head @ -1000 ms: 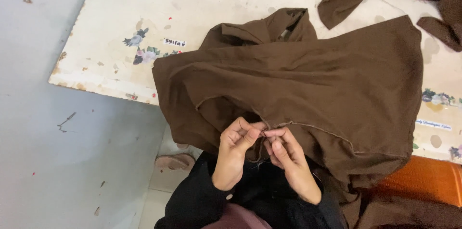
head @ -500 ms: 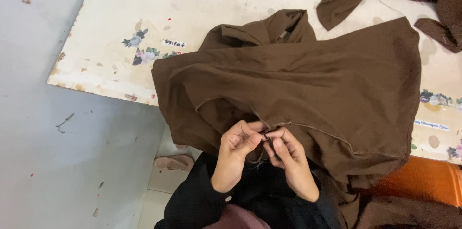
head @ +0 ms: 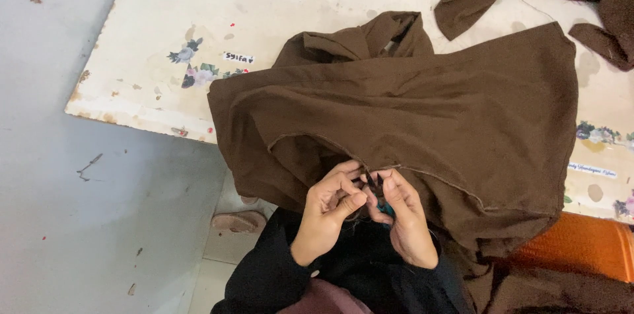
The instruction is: Trimming loose threads from a brown garment using a thread trimmer at a quality control station.
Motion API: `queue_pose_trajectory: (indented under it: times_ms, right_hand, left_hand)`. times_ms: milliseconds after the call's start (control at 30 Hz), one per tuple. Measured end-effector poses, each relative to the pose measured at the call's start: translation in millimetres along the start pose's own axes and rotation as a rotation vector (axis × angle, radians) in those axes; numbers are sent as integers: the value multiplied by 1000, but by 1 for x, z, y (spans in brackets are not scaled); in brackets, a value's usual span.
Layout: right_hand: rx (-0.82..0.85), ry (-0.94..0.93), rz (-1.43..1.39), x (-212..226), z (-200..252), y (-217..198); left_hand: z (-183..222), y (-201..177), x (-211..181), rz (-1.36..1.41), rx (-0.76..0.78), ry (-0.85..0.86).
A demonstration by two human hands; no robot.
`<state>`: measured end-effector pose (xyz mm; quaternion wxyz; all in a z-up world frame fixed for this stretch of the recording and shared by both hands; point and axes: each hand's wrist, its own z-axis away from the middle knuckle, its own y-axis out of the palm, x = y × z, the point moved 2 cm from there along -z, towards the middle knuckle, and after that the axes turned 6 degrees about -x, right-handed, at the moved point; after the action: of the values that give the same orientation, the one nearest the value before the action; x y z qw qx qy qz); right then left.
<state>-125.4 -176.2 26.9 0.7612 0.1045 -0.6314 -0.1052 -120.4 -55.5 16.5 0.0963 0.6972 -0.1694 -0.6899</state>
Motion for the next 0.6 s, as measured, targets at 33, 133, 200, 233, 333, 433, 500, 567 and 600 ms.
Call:
queue_pose_trajectory:
  times_ms: [33, 133, 200, 233, 333, 433, 500, 567, 600]
  right_hand:
    - [-19, 14, -12, -2, -1, -1]
    - [-44, 30, -63, -13, -3, -6]
    - [-52, 0, -45, -13, -4, -6]
    - [-59, -32, -27, -13, -5, -6]
    - [-73, -161, 187, -7, -9, -7]
    - [-204, -419, 846, 12, -12, -4]
    - [-247, -402, 1004, 10, -21, -2]
    - [-292, -391, 1162, 6, -28, -3]
    - [-283, -474, 1080, 6, -32, -6]
  left_hand:
    - [0, 0, -1, -40, 0, 7]
    - [0, -2, 5, -63, -1, -2]
    - [1, 0, -2, -76, 16, -12]
    - [1, 0, -6, -88, 35, -21]
    - [3, 1, -53, -204, -42, 226]
    - [16, -28, -66, -254, -381, 471]
    - [18, -45, -71, -574, -630, 525]
    - [22, -56, -74, -896, -874, 573]
    - [21, -58, -72, -848, -824, 564]
